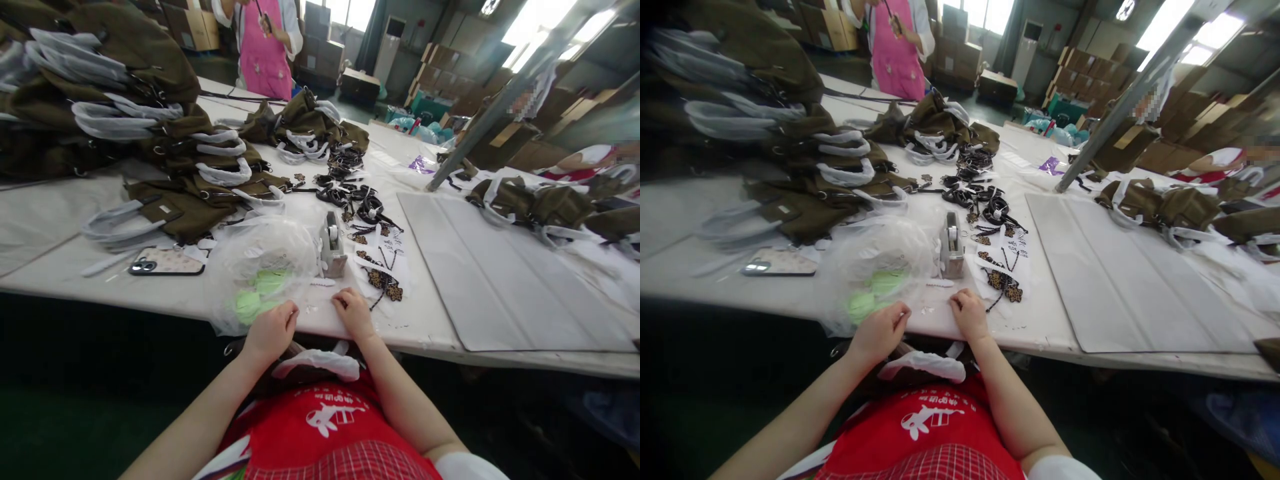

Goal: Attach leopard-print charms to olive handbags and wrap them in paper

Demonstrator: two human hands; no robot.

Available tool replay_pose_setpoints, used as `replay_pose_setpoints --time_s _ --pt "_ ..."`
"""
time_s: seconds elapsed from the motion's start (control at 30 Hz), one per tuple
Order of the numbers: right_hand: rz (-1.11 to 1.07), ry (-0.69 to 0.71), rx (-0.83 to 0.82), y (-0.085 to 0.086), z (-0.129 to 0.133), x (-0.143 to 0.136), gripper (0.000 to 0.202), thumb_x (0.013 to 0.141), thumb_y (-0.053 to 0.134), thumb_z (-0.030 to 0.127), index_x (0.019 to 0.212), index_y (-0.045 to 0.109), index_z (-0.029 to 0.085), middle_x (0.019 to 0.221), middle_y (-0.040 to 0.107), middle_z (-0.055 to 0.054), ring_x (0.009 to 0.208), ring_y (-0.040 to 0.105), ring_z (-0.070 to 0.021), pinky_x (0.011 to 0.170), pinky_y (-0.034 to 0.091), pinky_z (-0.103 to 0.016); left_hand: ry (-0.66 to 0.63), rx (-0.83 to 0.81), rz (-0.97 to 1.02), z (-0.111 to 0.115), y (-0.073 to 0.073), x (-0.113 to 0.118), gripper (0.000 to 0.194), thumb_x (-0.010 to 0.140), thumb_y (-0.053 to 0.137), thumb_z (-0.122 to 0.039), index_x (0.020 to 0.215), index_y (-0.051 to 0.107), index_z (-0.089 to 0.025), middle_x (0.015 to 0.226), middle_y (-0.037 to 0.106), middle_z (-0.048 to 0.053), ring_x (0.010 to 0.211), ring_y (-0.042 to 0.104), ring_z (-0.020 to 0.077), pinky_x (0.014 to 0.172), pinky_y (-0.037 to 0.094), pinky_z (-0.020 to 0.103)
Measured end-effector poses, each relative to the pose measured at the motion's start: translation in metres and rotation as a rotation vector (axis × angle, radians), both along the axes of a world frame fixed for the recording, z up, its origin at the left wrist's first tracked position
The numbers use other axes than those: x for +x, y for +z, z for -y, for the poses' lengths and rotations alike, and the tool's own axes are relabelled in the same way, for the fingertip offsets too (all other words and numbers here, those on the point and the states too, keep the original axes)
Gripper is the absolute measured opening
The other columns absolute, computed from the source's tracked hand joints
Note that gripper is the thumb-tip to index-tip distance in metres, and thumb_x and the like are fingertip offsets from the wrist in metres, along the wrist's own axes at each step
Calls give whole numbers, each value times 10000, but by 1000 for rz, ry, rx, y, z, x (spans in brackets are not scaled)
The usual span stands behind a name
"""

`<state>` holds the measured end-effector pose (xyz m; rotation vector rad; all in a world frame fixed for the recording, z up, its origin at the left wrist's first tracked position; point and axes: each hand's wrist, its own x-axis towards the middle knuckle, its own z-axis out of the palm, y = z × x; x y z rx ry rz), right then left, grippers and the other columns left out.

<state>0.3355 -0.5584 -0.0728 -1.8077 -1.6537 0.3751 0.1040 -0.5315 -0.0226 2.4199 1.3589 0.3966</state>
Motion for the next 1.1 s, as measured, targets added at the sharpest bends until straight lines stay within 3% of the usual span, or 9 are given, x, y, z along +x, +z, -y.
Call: replay_pose_setpoints --time_s 0.17,0.27,0.37,0.47,0.57,0.63,0.7,0.87,1.1 --pt "66 -191 -24 3 -7 24 179 868 530 191 829 704 174 874 661 -82 845 606 -214 819 446 -329 165 245 206 29 -4 -41 136 927 457 -264 898 570 -194 678 683 14 578 658 176 577 453 266" --pt "119 -241 -27 19 -5 24 203 851 547 218 968 703 161 994 659 -118 879 608 -239 819 447 -355 230 289 248 37 -3 -52 125 920 478 -277 885 565 -195 605 641 -9 524 635 162 545 447 252" --pt "108 -240 86 41 5 4 294 851 548 234 1115 662 172 1141 627 -140 945 597 -252 840 437 -370 266 282 242 37 -2 -50 146 919 474 -296 884 572 -194 550 603 -25 500 622 160 530 445 248" --pt "-172 -48 -35 59 14 -28 201 843 580 293 974 686 183 900 675 -78 699 585 -175 695 450 -315 251 274 228 35 0 -45 175 920 464 -307 873 583 -188 545 596 -24 491 614 159 527 445 249" --pt "-706 195 -368 68 11 -54 409 806 635 410 1130 610 162 692 650 -3 449 442 -89 464 349 -230 194 278 228 35 2 -41 182 920 461 -293 860 591 -182 550 598 -20 480 605 152 523 439 249" --pt "-1025 242 -452 72 3 -64 562 794 642 475 1242 527 156 671 642 19 385 367 -59 390 250 -202 164 263 230 36 3 -40 182 919 459 -282 863 598 -179 565 608 -13 488 608 150 530 444 248" --pt "-1215 199 -389 77 -6 -70 532 774 659 508 1167 569 160 661 622 29 370 337 -42 365 193 -197 145 240 221 38 4 -40 183 917 457 -275 869 607 -181 577 616 -8 497 612 151 543 454 248" --pt "-1304 66 -225 87 -17 -73 329 729 707 478 810 671 162 603 556 33 413 362 -41 378 193 -202 130 242 206 43 3 -43 180 924 460 -267 868 611 -187 557 600 -18 489 606 144 557 459 241" --pt "-1281 118 -217 92 -9 -71 273 691 627 240 941 727 191 784 637 -14 501 406 -65 439 258 -224 111 273 215 42 3 -43 172 928 471 -256 843 600 -180 552 591 -27 473 590 131 528 424 236"
